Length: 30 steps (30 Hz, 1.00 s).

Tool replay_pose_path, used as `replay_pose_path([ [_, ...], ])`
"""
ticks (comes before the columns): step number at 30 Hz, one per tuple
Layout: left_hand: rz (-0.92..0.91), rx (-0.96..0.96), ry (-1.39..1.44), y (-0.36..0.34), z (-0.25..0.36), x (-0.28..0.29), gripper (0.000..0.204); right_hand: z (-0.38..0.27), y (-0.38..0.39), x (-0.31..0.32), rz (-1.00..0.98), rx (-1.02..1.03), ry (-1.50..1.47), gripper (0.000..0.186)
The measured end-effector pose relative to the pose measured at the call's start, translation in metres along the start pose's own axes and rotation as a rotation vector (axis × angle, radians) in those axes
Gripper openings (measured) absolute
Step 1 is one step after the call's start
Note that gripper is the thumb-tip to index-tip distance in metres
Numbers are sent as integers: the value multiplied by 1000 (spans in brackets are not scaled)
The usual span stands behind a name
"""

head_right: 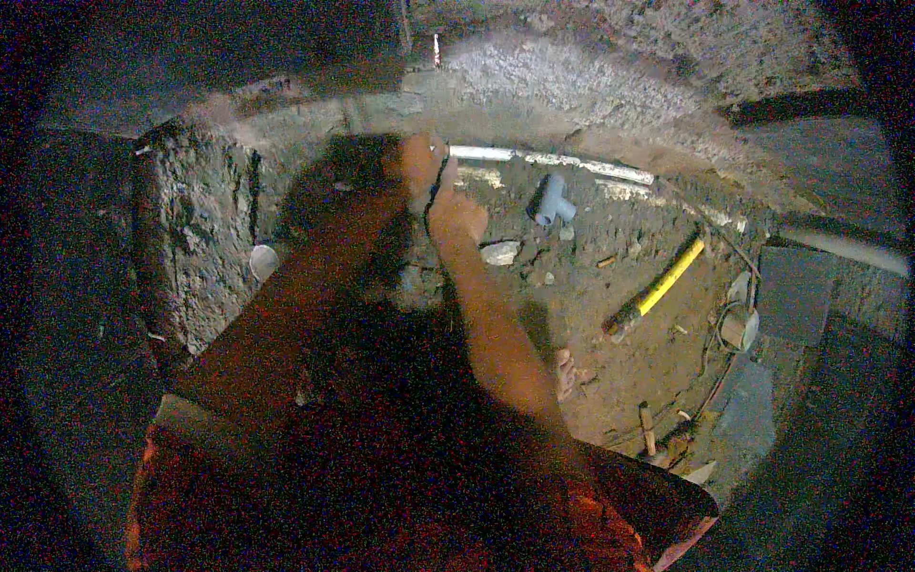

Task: The person sits on the floor and uses a utility knife to cut a white plastic pipe. They then fit a T-joint connector onto the pipe and continue to work on the pipe assembly.

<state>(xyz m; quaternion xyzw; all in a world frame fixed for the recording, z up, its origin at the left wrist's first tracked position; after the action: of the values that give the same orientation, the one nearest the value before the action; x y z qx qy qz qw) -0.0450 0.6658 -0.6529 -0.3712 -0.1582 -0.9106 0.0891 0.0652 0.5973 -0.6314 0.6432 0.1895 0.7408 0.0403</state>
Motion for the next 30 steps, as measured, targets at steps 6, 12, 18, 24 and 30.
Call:
replay_pose_path([
  [6,-10,-89,97,3,0,2,30,2,6,-3,29,-2,15,75],
  [12,4,-8,35,-5,-8,6,31,-7,7,3,-91,10,-27,77],
  [18,42,-51,88,1,2,13,31,-3,-2,14,27,-11,-33,72],
  [24,26,12,59,-7,-10,0,31,-2,-3,3,31,-6,-43,72],
  [30,-58,25,84,5,12,15,33,4,7,21,-131,-8,-58,71],
])
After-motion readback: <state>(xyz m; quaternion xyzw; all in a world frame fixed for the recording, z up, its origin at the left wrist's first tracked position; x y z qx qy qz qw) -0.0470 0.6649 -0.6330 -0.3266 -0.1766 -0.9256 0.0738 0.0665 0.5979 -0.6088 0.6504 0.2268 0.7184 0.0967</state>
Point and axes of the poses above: each hand's wrist, its own y-axis away from the middle knuckle, its own x-axis out of the back of the hand, z = x × y, the point moved 2 cm from there along -y, towards the middle knuckle, and after that the axes turned 15 degrees about y, right-handed, at the moved point
